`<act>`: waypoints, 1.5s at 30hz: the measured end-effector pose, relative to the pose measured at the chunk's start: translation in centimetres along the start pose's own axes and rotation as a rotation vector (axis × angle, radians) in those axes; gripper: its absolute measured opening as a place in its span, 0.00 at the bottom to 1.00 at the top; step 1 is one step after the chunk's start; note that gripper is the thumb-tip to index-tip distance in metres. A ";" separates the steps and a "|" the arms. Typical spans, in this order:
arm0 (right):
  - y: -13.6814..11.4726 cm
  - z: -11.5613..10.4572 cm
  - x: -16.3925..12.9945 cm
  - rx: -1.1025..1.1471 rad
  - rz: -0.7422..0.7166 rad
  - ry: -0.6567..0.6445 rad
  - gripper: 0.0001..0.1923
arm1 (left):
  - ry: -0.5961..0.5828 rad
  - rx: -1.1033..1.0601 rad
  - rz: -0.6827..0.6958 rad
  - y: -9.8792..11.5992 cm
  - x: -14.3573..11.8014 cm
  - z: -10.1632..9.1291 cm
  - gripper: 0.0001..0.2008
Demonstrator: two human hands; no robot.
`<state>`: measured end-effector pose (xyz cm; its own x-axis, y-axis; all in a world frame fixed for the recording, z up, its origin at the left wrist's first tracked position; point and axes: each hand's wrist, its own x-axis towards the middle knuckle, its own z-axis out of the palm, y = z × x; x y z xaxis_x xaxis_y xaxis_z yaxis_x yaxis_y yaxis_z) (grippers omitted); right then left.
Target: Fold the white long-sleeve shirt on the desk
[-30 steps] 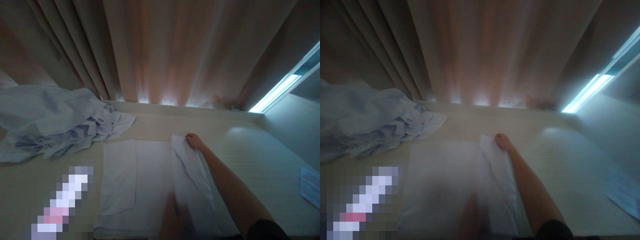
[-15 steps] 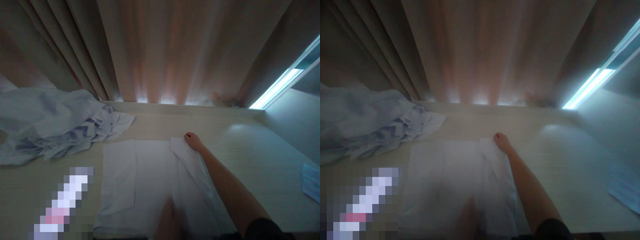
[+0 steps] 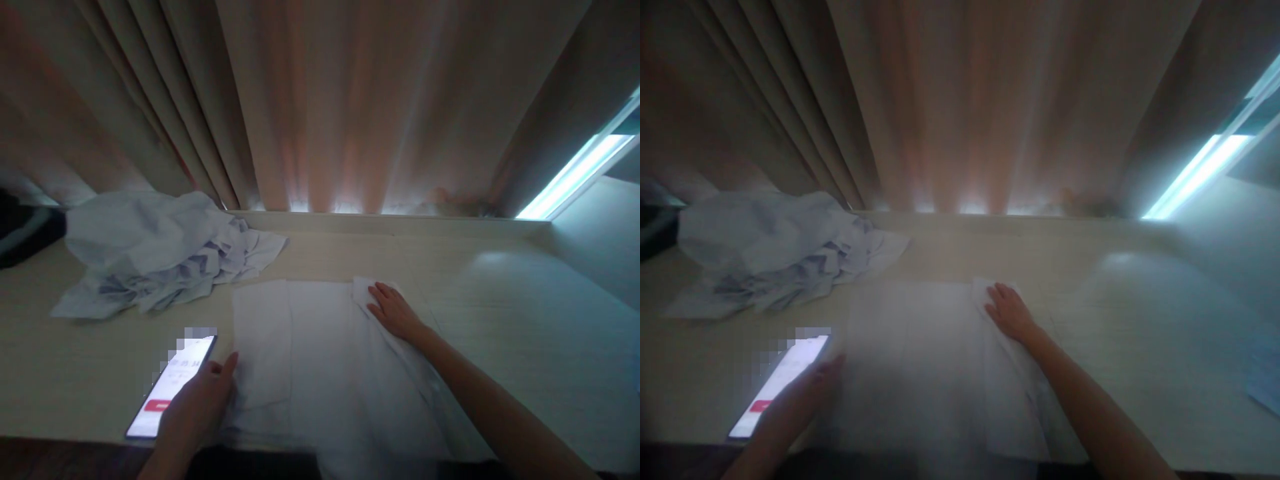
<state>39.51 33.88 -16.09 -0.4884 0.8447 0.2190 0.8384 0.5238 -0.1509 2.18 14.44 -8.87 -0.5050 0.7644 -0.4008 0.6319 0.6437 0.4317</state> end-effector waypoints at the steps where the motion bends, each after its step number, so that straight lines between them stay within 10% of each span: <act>1: -0.2 0.1 0.0 -0.009 0.004 -0.009 0.25 | -0.010 -0.003 -0.004 -0.4 0.1 -0.2 0.20; 15: -18.4 0.0 9.8 0.177 -0.168 -0.064 0.19 | -0.094 0.021 0.067 -0.9 -1.4 2.6 0.21; 25: -32.1 5.2 14.9 0.147 -0.120 -0.203 0.16 | -0.213 -0.072 0.083 -1.4 -1.5 2.3 0.19; 34: -32.8 7.0 16.3 0.133 0.012 -0.262 0.12 | -0.219 -0.060 0.129 -1.6 -1.4 2.6 0.16; 45: -26.9 2.1 15.7 0.314 0.148 -0.131 0.16 | -0.132 -0.008 0.173 -0.2 -3.1 2.6 0.15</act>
<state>8.82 33.26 -10.62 -0.4113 0.9101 0.0501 0.7972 0.3858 -0.4644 5.13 11.81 -9.78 -0.3080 0.8525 -0.4223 0.6972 0.5043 0.5094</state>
